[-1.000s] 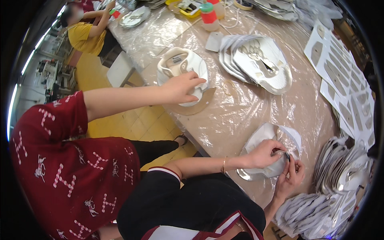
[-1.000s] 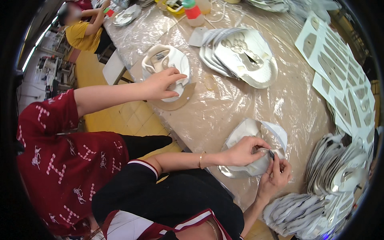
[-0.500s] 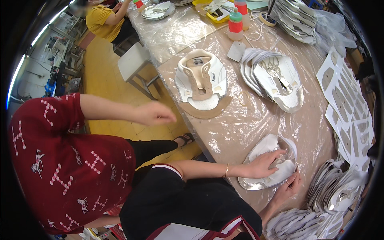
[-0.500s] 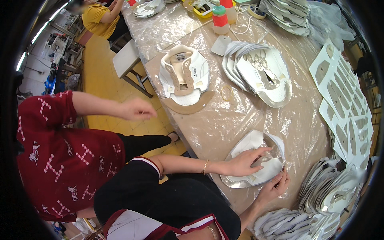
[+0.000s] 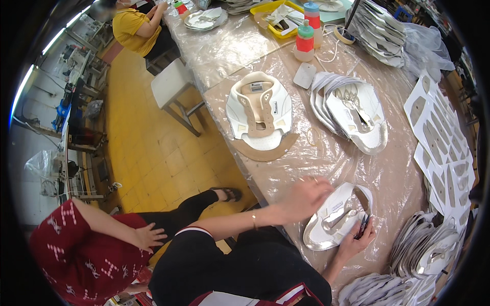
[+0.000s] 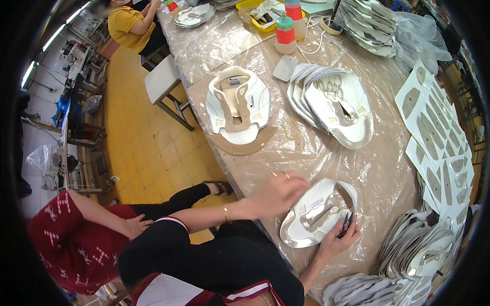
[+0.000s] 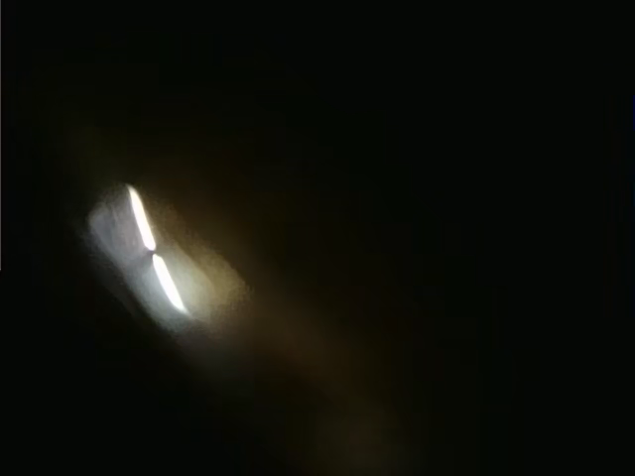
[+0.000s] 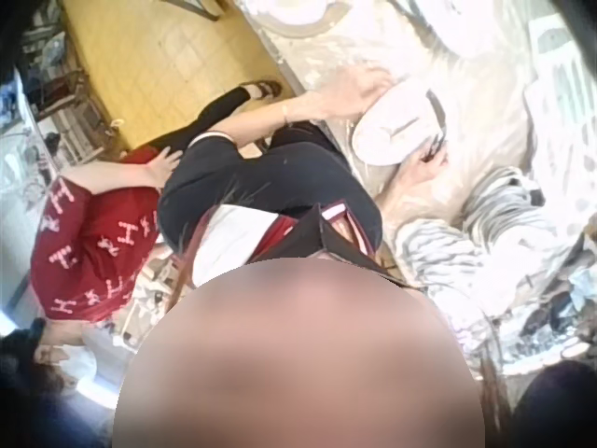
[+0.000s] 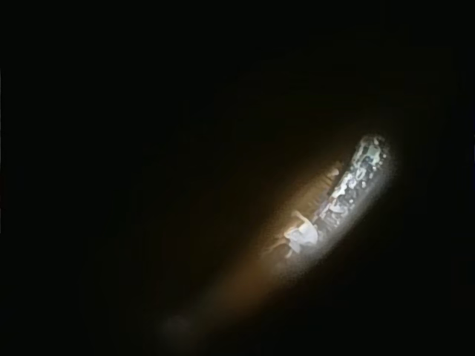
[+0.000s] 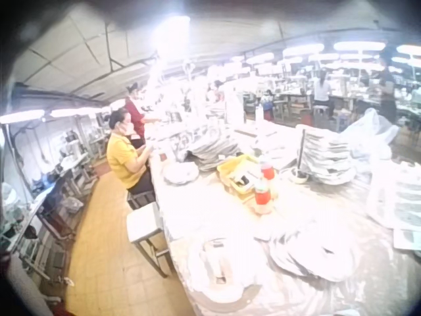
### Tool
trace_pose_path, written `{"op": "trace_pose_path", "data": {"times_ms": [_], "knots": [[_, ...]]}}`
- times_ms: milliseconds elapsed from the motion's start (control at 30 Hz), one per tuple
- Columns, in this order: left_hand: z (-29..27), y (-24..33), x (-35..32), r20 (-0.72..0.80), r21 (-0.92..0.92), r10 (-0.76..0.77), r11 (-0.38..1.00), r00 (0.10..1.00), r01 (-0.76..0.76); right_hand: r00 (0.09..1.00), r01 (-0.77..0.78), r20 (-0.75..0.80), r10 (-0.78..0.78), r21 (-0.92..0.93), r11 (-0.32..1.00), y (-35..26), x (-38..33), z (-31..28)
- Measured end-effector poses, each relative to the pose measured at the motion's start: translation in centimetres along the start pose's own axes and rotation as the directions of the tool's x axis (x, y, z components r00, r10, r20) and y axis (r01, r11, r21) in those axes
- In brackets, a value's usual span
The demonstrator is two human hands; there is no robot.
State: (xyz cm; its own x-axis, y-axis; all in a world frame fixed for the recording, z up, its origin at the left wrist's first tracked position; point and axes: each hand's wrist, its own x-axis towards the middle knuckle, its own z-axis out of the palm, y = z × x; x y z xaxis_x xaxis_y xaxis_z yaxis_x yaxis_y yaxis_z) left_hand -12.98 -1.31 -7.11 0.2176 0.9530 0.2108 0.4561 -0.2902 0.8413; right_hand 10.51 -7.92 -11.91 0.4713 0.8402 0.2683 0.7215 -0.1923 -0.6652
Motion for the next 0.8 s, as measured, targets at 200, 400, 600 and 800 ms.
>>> {"op": "trace_pose_path", "data": {"times_ms": [200, 400, 600, 800], "knots": [[-5.1, -2.8, 0.2, -0.215, 0.217, 0.016, 0.976, 0.977, 0.031, 0.999, 0.036, -0.013, -0.036, -0.018, 0.999, 0.4, -0.1, 0.0], [-5.7, -2.6, -0.7, -0.156, 0.186, -0.064, 0.978, 0.986, 0.093, 0.999, 0.025, -0.019, -0.026, -0.025, 0.999, 0.4, 0.0, 0.2], [-10.7, -5.8, 0.7, -0.529, 0.266, -0.074, 0.931, 0.846, 0.249, 1.000, -0.006, 0.015, 0.007, -0.064, 0.998, 0.1, 0.1, 0.0], [-20.0, -14.1, 3.3, -0.650, -0.378, -0.519, 0.854, 0.555, 0.357, 1.000, 0.004, -0.005, -0.004, -0.075, 0.997, -0.6, 0.1, 0.0]]}}
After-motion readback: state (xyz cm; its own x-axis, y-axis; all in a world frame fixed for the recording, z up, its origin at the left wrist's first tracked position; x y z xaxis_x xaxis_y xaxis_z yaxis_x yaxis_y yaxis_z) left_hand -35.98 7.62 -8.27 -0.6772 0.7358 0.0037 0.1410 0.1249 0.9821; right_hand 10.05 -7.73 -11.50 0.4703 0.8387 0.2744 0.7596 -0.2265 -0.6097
